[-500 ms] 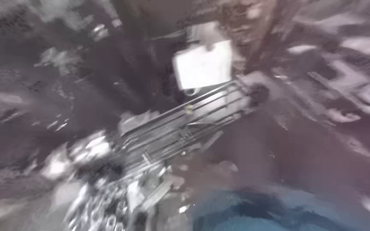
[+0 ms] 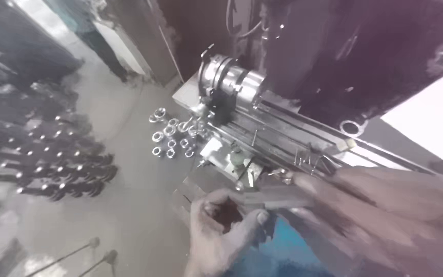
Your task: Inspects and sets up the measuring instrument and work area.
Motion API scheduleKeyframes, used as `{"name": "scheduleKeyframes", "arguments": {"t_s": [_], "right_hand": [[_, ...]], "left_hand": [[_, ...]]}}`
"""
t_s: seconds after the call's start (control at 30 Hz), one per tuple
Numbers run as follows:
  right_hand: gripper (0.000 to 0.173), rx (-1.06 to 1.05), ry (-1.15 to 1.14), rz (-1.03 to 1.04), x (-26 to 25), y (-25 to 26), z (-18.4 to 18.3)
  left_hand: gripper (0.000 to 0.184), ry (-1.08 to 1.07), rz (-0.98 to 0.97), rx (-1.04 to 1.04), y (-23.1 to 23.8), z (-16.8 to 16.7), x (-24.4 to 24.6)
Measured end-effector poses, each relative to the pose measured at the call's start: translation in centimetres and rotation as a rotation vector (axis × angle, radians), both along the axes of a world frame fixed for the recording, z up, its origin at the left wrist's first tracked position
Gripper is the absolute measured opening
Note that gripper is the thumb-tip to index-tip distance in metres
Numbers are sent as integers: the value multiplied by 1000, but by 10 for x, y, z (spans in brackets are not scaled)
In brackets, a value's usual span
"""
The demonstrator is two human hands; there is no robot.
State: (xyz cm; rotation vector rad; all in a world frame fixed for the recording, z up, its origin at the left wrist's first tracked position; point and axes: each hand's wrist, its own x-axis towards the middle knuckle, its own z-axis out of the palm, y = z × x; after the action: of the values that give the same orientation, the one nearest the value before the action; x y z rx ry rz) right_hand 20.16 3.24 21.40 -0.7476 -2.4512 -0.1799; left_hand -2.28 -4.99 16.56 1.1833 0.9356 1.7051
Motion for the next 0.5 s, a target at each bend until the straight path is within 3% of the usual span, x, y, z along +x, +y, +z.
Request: {"name": "scheduleKeyframes", "arguments": {"t_s": [0.2, 0.5], "right_hand": [[38, -26, -71, 126, -2, 5, 16], [38, -53, -106, 155, 0, 3, 26]], "left_hand": [[8, 1, 72, 42, -15, 12, 0], [8, -4, 91, 65, -25, 20, 6]]}}
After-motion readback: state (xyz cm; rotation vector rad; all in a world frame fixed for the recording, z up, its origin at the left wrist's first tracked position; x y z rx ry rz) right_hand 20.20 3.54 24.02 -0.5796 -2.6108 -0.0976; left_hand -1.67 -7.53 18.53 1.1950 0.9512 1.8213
